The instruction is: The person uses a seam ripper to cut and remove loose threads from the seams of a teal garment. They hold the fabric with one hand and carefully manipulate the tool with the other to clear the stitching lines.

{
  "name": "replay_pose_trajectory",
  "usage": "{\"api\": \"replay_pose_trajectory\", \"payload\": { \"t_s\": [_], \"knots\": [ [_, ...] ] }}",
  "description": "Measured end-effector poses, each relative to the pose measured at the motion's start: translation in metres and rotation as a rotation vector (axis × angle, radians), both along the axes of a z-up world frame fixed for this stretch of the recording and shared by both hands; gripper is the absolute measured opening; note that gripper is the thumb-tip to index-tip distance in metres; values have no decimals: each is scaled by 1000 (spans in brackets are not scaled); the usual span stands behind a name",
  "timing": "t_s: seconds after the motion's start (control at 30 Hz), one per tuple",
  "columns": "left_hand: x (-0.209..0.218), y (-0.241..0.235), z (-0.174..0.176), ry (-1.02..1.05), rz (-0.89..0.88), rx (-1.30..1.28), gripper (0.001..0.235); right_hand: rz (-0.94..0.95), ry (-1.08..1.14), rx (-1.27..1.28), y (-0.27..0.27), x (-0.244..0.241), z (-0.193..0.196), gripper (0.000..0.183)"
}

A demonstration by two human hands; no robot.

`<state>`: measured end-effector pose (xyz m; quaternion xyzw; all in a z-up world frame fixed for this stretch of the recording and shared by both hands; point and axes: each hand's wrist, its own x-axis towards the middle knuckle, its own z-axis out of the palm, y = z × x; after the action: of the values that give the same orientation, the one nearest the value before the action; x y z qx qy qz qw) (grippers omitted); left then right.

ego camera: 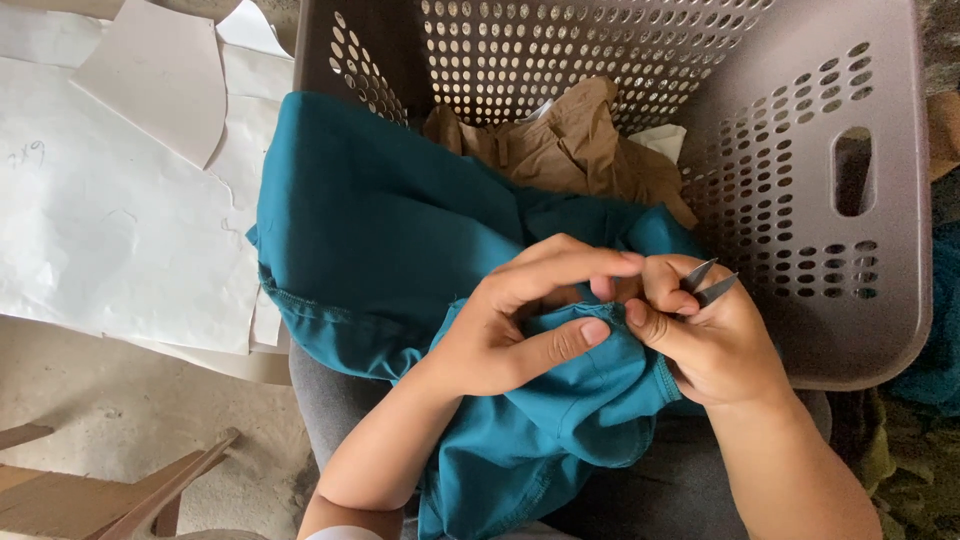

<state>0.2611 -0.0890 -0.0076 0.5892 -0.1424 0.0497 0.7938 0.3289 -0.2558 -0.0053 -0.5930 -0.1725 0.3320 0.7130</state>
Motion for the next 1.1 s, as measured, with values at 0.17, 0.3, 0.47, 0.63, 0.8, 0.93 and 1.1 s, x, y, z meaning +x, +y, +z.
{"api": "replay_pose_trajectory", "payload": {
  "t_s": [0.17,0.3,0.47,0.63,0.8,0.93,1.1],
  "knots": [
    [1,0,-6,-114,25,131,18,19,-51,37,2,0,5,37],
    [2,-3,-6,-106,104,68,12,-16,-349,-95,0,-2,11,34],
    [0,-4,-4,-39,130,30,8,-260,-787,-252,-14,-9,10,69],
    [-2,-6,-12,65,188,-58,12,-153,-898,-345,-10,-33,36,31],
    [-2,-7,-14,104,207,-134,11,-65,-1155,-528,-3,-30,33,34],
    [-3,-7,-18,107,244,-163,12,-52,-1145,-509,0,-25,26,37],
    [-3,-7,-19,103,228,-212,11,-73,-1001,-461,7,-29,33,33]
  ]
}}
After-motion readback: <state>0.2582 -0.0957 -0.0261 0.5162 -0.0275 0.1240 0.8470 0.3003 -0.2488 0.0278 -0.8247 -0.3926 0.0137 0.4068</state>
